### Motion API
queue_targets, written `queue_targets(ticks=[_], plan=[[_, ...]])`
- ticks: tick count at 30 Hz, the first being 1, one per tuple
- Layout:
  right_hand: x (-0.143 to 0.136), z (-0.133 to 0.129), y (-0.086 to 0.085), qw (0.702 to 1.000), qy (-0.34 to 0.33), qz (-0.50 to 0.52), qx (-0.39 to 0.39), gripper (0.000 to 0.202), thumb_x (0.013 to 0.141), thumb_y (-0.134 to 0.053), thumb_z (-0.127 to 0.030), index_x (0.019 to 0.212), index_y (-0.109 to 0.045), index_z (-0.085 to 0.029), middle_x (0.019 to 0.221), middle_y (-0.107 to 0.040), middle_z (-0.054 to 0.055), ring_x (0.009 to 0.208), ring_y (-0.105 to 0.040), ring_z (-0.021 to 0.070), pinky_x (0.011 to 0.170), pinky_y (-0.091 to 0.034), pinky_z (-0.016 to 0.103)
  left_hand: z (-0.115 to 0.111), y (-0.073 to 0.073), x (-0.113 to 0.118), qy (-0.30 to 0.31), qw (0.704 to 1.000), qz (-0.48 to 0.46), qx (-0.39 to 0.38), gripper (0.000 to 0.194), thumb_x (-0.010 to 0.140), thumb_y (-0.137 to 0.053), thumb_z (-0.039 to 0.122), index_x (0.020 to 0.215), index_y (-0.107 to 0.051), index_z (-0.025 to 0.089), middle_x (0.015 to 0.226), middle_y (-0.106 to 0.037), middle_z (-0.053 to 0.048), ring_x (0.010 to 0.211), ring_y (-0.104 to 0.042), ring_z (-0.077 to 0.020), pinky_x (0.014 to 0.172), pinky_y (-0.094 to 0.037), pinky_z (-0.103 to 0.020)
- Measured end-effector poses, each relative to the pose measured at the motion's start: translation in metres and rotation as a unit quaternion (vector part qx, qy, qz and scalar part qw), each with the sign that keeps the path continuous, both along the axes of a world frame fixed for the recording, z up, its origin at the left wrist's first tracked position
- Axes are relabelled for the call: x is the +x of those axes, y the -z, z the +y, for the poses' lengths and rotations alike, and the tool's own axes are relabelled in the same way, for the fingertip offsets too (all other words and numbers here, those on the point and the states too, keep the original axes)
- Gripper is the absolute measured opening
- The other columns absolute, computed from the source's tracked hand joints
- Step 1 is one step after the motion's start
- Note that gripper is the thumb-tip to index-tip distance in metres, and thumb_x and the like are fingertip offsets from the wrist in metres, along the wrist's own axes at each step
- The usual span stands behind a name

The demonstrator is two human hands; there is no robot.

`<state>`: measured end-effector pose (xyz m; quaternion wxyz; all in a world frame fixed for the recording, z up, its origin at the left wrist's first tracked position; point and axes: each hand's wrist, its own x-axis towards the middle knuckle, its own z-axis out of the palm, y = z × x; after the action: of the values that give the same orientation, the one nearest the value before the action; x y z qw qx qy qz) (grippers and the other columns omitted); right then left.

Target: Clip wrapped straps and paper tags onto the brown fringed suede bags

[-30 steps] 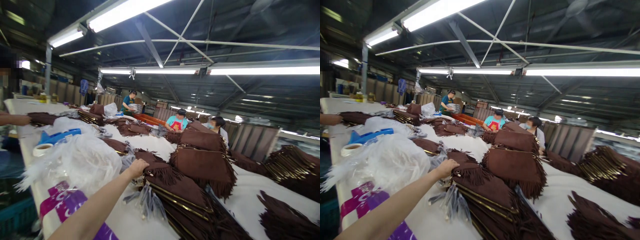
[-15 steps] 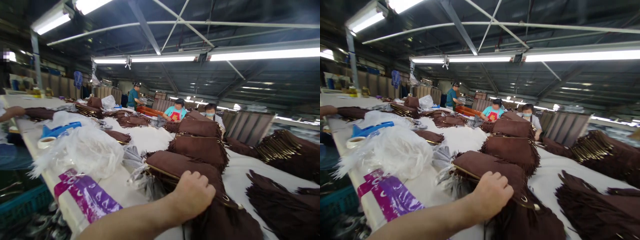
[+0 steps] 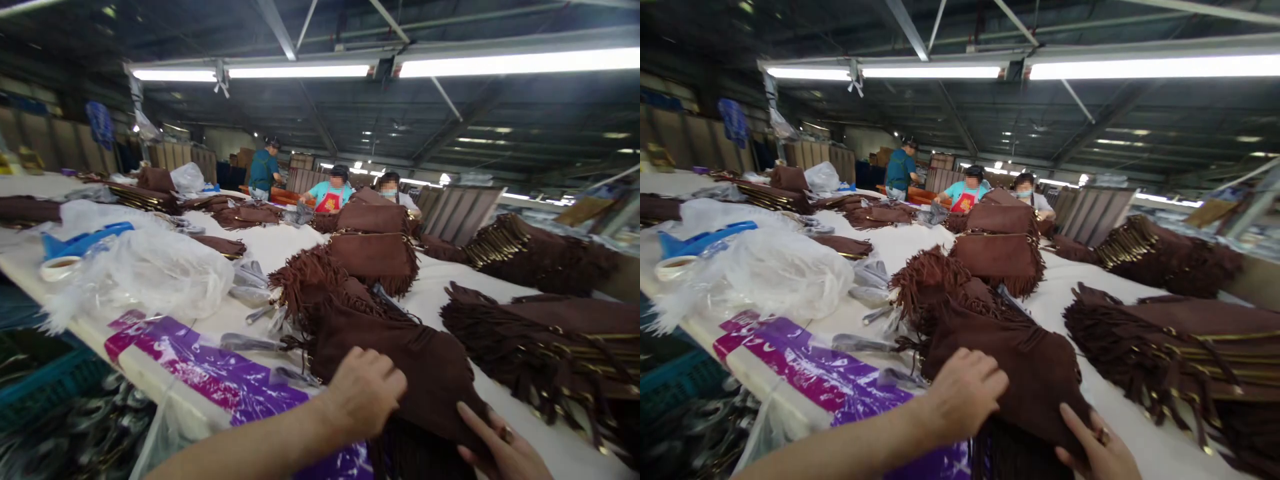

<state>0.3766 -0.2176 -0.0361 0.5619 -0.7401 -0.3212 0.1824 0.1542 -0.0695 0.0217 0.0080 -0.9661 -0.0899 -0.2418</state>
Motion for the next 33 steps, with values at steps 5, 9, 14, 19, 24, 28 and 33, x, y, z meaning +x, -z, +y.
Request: queue_targets(ticks=[5, 9, 14, 19, 24, 28, 33], plan=[[0.019, -0.006, -0.014, 0.973, 0.094, -0.208, -0.036, 0.047, 0.072, -0.062, -0.052, 0.100, -0.062, -0.015, 0.107, -0.064, 0.017, 0.104, -0.060, 0.0394, 0.083, -0.056, 0.053, 0.075, 0.019, -0.061, -0.139, 0.977, 0.104, -0.127, 0.027, 0.087, -0.047, 0.011, 0.111, -0.059, 0.018, 0.109, -0.060, -0.009, 0.101, -0.055, -0.0230, 0.088, -0.045, -0.037], [-0.030, 0.009, -0.027, 0.860, 0.013, -0.509, -0.037, 0.032, 0.092, -0.043, -0.038, 0.109, -0.061, -0.018, 0.117, -0.062, 0.016, 0.110, -0.057, 0.0333, 0.097, -0.046, 0.051, 0.086, 0.036, -0.076, -0.069, 0.981, 0.085, -0.159, 0.046, 0.086, -0.041, 0.006, 0.128, -0.054, 0.021, 0.123, -0.057, -0.009, 0.112, -0.053, -0.0212, 0.097, -0.043, -0.035], [-0.140, 0.050, -0.028, 0.738, -0.337, -0.584, 0.000, 0.034, 0.101, -0.029, -0.014, 0.112, -0.061, -0.021, 0.112, -0.068, 0.008, 0.092, -0.065, 0.0200, 0.076, -0.055, 0.028, 0.060, 0.025, -0.065, -0.044, 0.986, 0.049, -0.151, 0.041, 0.083, -0.049, 0.011, 0.121, -0.061, 0.022, 0.122, -0.058, -0.009, 0.110, -0.053, -0.0230, 0.097, -0.044, -0.038], [-0.180, 0.079, -0.016, 0.709, -0.329, -0.621, -0.060, 0.019, 0.098, -0.045, -0.012, 0.109, -0.059, -0.019, 0.096, -0.067, 0.006, 0.074, -0.064, 0.0205, 0.058, -0.048, 0.026, 0.071, 0.025, -0.070, 0.062, 0.979, 0.118, -0.152, 0.044, 0.086, -0.047, 0.011, 0.126, -0.060, 0.026, 0.138, -0.052, -0.007, 0.123, -0.049, -0.0223, 0.105, -0.038, -0.037], [-0.169, 0.079, -0.020, 0.721, -0.371, -0.576, -0.103, 0.022, 0.094, -0.050, -0.011, 0.113, -0.055, -0.022, 0.099, -0.065, 0.003, 0.072, -0.064, 0.0183, 0.056, -0.045, 0.024, 0.076, 0.024, -0.072, 0.073, 0.974, 0.156, -0.146, 0.045, 0.083, -0.057, 0.017, 0.126, -0.058, 0.025, 0.141, -0.050, -0.006, 0.123, -0.050, -0.0243, 0.102, -0.041, -0.038], [-0.152, 0.078, -0.026, 0.712, -0.432, -0.551, -0.057, 0.015, 0.099, -0.045, -0.012, 0.100, -0.057, -0.020, 0.091, -0.065, 0.000, 0.074, -0.063, 0.0165, 0.061, -0.045, 0.023, 0.058, 0.033, -0.060, 0.016, 0.992, 0.118, -0.046, 0.012, 0.088, -0.058, 0.024, 0.096, -0.064, 0.019, 0.114, -0.063, -0.008, 0.106, -0.055, -0.0239, 0.084, -0.044, -0.036], [-0.106, 0.049, -0.025, 0.709, -0.450, -0.537, -0.080, 0.019, 0.098, -0.043, -0.014, 0.090, -0.058, -0.022, 0.080, -0.063, 0.000, 0.067, -0.062, 0.0161, 0.057, -0.045, 0.022, 0.049, 0.040, -0.056, 0.033, 0.997, 0.074, 0.017, 0.015, 0.088, -0.059, 0.032, 0.082, -0.058, 0.019, 0.089, -0.063, -0.004, 0.094, -0.053, -0.0230, 0.077, -0.038, -0.038]])
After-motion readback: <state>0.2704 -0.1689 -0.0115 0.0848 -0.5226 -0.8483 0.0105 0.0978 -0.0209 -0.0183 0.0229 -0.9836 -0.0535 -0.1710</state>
